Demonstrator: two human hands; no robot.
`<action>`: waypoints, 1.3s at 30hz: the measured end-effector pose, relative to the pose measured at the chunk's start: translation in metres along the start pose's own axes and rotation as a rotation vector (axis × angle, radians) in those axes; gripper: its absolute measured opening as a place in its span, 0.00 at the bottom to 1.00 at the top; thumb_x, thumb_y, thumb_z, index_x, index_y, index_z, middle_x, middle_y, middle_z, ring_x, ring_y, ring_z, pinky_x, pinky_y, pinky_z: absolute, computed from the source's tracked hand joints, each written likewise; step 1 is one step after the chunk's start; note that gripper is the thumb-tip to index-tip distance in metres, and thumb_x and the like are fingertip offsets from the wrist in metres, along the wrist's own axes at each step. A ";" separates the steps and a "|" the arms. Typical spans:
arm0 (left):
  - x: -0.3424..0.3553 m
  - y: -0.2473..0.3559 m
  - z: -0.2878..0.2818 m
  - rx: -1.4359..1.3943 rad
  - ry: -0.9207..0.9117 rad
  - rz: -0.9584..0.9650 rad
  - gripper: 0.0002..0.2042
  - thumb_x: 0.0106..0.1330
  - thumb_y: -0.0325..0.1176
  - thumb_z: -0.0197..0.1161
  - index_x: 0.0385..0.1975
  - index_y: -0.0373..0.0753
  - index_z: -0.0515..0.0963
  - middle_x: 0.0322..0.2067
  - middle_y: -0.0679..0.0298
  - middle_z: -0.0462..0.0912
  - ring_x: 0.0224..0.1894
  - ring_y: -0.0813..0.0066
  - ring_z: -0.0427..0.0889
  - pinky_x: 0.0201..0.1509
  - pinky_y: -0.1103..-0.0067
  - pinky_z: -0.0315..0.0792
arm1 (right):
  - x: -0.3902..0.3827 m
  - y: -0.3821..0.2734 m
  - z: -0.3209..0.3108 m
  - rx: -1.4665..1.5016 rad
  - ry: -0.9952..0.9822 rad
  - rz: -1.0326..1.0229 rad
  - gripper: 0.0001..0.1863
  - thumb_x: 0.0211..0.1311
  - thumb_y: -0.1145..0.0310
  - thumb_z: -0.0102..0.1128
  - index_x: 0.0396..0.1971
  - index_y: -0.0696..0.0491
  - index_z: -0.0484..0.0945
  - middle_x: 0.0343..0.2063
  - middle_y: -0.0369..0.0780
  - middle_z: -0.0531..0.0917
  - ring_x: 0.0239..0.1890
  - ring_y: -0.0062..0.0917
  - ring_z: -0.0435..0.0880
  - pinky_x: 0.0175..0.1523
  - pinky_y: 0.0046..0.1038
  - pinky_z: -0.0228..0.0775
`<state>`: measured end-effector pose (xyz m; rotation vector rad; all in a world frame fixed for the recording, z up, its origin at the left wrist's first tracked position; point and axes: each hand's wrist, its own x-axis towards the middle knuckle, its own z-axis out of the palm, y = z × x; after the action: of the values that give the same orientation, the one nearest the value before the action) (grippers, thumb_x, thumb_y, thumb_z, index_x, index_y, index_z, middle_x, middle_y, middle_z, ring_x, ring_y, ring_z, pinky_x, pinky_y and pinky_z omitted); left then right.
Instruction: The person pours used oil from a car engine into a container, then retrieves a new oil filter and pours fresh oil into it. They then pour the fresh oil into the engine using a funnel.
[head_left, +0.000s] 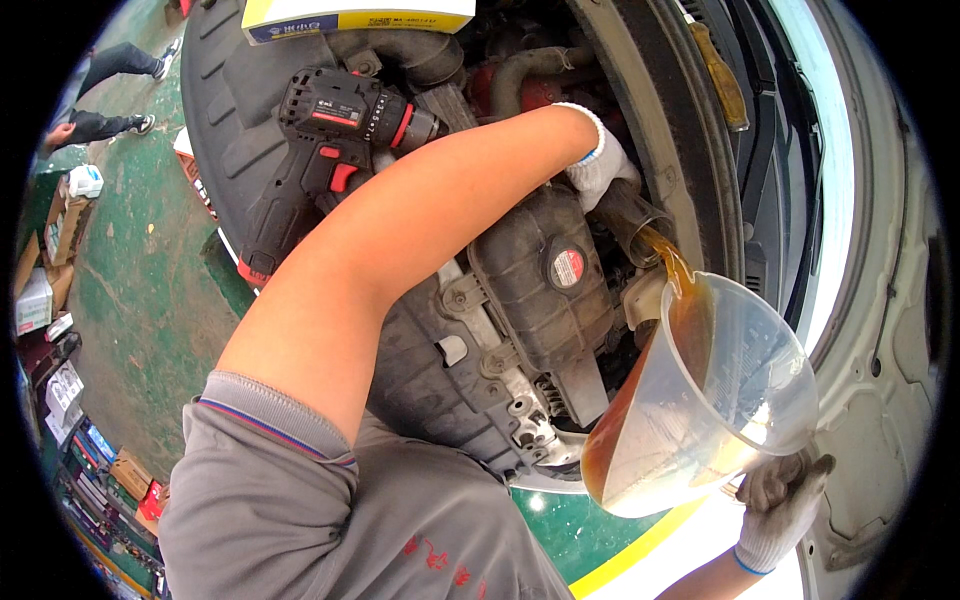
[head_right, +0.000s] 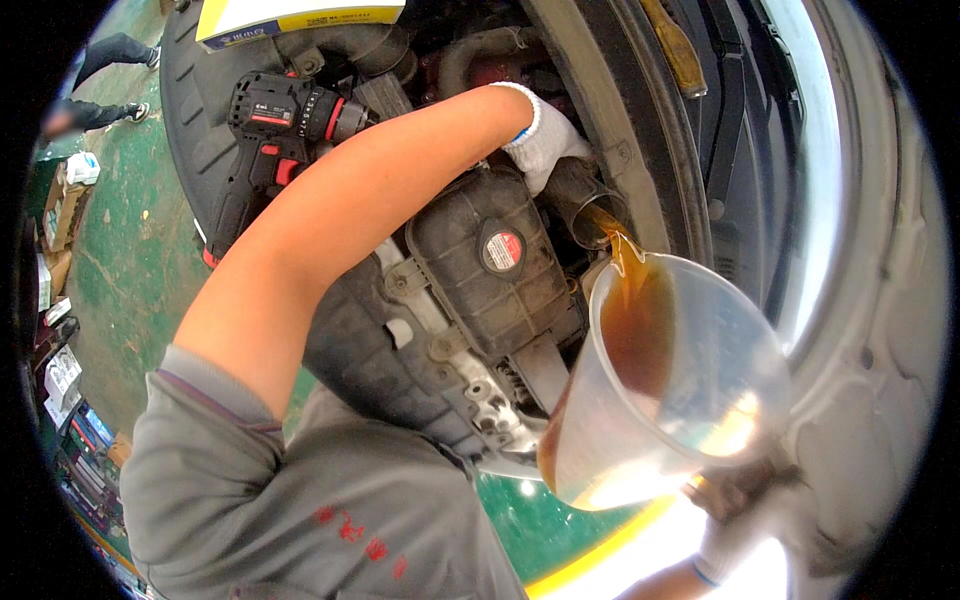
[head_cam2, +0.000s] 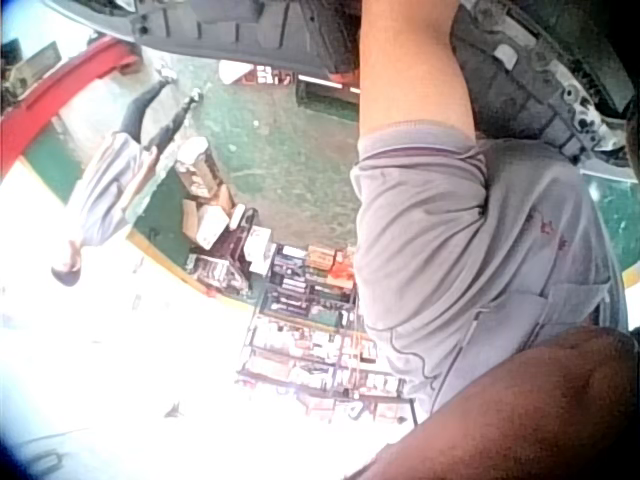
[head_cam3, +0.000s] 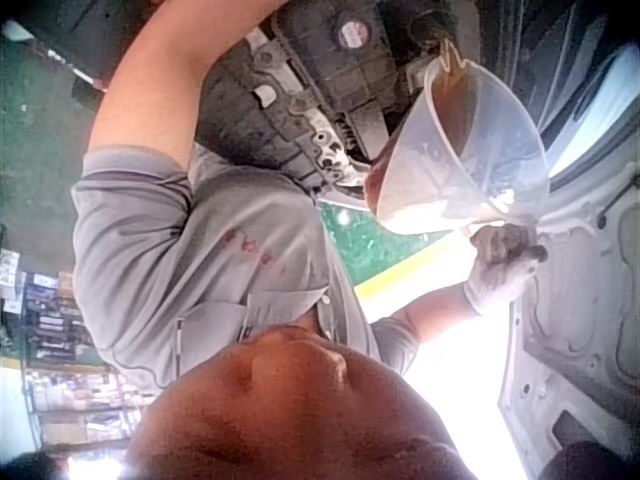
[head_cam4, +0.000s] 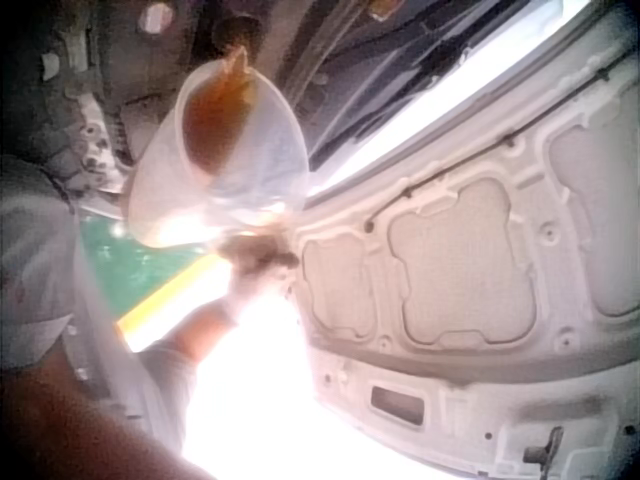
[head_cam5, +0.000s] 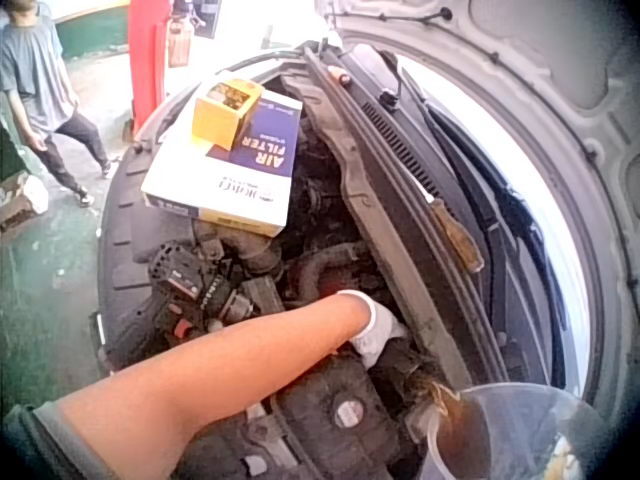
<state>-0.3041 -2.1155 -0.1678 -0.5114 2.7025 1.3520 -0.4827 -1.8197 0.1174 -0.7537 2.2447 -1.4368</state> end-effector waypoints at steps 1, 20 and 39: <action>0.001 -0.001 0.001 0.005 0.027 -0.003 0.44 0.37 0.32 0.72 0.64 0.44 0.64 0.59 0.54 0.70 0.63 0.56 0.67 0.64 0.68 0.61 | 0.000 0.000 0.001 -0.007 0.006 -0.006 0.26 0.69 0.43 0.45 0.25 0.54 0.67 0.07 0.30 0.58 0.07 0.14 0.55 0.13 0.19 0.49; -0.003 0.002 -0.003 -0.044 -0.028 0.006 0.43 0.38 0.30 0.72 0.63 0.43 0.66 0.59 0.53 0.71 0.63 0.57 0.67 0.64 0.70 0.61 | 0.004 -0.006 0.000 -0.021 -0.063 0.039 0.26 0.70 0.45 0.43 0.19 0.51 0.62 0.07 0.31 0.59 0.07 0.15 0.55 0.13 0.20 0.48; 0.022 -0.018 0.005 -0.012 -0.022 0.100 0.43 0.38 0.32 0.71 0.63 0.46 0.66 0.59 0.55 0.72 0.61 0.58 0.69 0.62 0.67 0.64 | 0.017 -0.004 -0.010 -0.133 -0.043 -0.102 0.26 0.70 0.44 0.44 0.22 0.51 0.66 0.09 0.31 0.62 0.08 0.14 0.58 0.14 0.19 0.49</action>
<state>-0.3193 -2.1280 -0.1894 -0.3651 2.7370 1.3899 -0.5013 -1.8246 0.1246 -0.9452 2.3167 -1.3124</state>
